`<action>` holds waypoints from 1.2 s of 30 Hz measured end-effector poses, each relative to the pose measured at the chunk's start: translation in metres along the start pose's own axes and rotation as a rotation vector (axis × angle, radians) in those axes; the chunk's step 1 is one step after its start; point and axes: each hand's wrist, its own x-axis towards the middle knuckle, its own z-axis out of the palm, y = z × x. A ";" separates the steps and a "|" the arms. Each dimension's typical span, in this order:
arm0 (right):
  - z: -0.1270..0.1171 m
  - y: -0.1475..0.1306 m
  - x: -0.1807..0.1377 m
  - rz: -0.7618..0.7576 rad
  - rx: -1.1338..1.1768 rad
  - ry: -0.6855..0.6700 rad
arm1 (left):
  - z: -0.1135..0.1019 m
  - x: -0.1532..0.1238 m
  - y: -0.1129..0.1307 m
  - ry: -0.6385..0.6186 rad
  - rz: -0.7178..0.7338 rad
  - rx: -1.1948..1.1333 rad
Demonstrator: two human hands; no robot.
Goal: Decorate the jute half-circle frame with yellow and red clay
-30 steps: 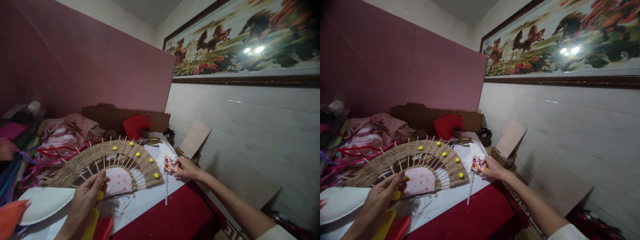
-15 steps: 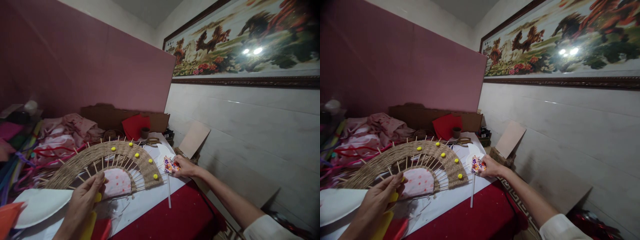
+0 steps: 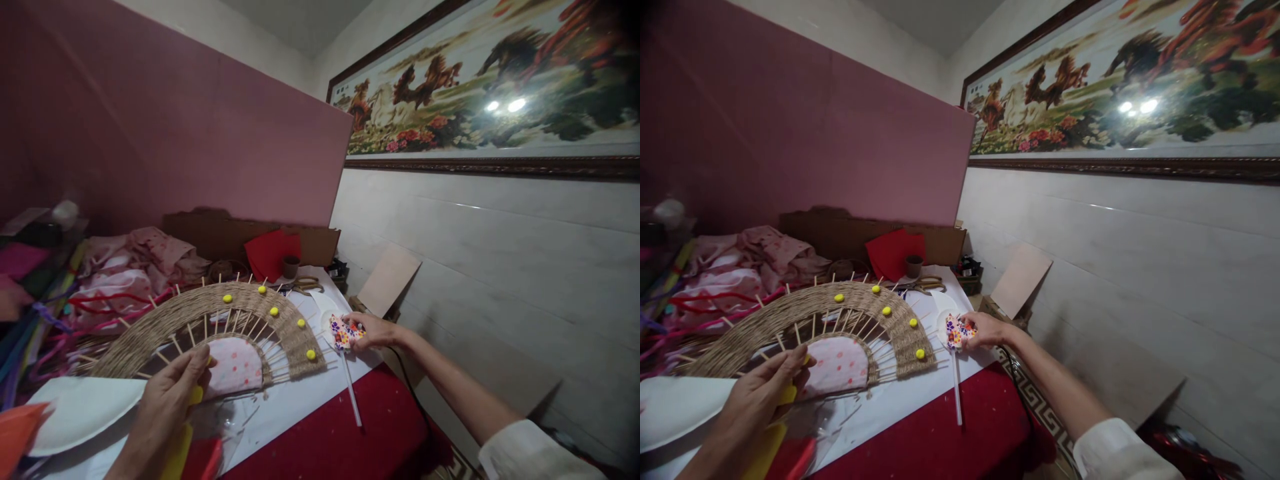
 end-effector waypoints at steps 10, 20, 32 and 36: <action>-0.010 0.004 0.001 0.058 0.283 -0.111 | 0.004 -0.002 0.003 0.025 0.011 -0.020; -0.014 -0.005 -0.008 0.074 0.534 -0.081 | 0.000 0.000 -0.001 -0.002 0.015 -0.016; -0.002 -0.003 -0.032 0.136 0.967 0.043 | 0.002 -0.002 0.002 -0.016 0.071 -0.021; -0.002 -0.009 -0.040 0.126 1.094 0.102 | 0.001 -0.002 0.003 -0.020 0.077 -0.010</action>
